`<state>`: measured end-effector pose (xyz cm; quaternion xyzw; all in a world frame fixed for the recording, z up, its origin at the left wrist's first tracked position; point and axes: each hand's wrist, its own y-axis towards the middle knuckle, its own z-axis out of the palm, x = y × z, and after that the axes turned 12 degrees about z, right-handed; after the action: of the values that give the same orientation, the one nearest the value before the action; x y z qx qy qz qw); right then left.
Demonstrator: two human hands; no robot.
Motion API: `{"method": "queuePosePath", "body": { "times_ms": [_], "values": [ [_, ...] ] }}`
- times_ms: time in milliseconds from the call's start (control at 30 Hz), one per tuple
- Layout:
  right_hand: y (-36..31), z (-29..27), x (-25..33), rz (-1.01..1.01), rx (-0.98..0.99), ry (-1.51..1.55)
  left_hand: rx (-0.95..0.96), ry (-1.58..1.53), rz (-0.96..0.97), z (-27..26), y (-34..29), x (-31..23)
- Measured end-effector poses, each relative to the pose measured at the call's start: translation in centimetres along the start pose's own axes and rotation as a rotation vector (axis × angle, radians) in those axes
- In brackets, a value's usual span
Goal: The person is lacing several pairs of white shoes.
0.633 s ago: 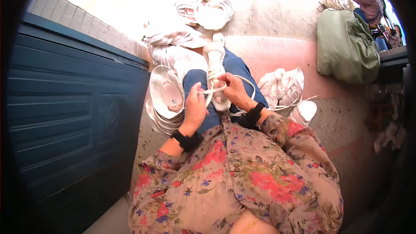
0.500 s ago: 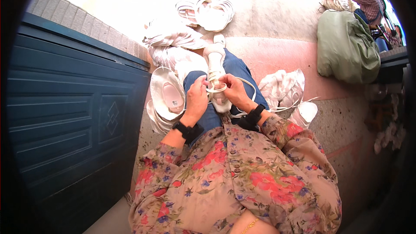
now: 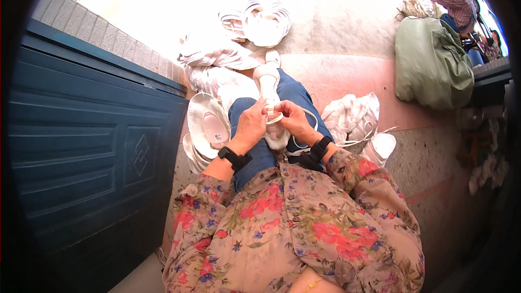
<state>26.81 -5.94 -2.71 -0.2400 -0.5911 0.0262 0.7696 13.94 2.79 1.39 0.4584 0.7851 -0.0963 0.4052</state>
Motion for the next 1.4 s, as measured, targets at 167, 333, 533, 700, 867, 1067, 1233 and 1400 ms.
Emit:
{"method": "queuePosePath", "body": {
  "times_ms": [167, 333, 533, 700, 867, 1067, 1233, 1400],
  "values": [
    [0.2, -0.3, 0.0, -0.006, 0.015, 0.014, 0.096, -0.019, 0.006, -0.4, 0.7, 0.5],
    [-0.3, -0.2, 1.3, 0.064, -0.013, -0.053, 0.067, -0.309, -0.150, -0.8, 0.9, 1.2],
    [0.3, -0.5, 0.3, 0.075, 0.021, 0.001, 0.032, -0.184, -0.077, 0.0, 0.0, 1.0],
    [0.4, -0.7, 0.2, 0.086, 0.060, 0.116, -0.039, -0.093, -0.012, 0.8, -0.8, 1.0],
    [0.0, -1.0, 0.5, 0.131, 0.121, 0.158, 0.002, -0.247, -0.088, 0.1, -0.4, 0.9],
    [0.0, -0.9, 0.1, 0.101, 0.104, 0.213, -0.049, -0.297, -0.154, 0.5, -1.0, 0.8],
    [0.3, -0.8, -0.5, 0.088, 0.066, 0.156, -0.063, -0.193, -0.126, 0.9, -1.0, 0.8],
    [0.1, -0.6, -0.1, 0.079, 0.068, 0.121, -0.015, -0.295, -0.164, 0.5, -0.8, 1.0]
  ]
}}
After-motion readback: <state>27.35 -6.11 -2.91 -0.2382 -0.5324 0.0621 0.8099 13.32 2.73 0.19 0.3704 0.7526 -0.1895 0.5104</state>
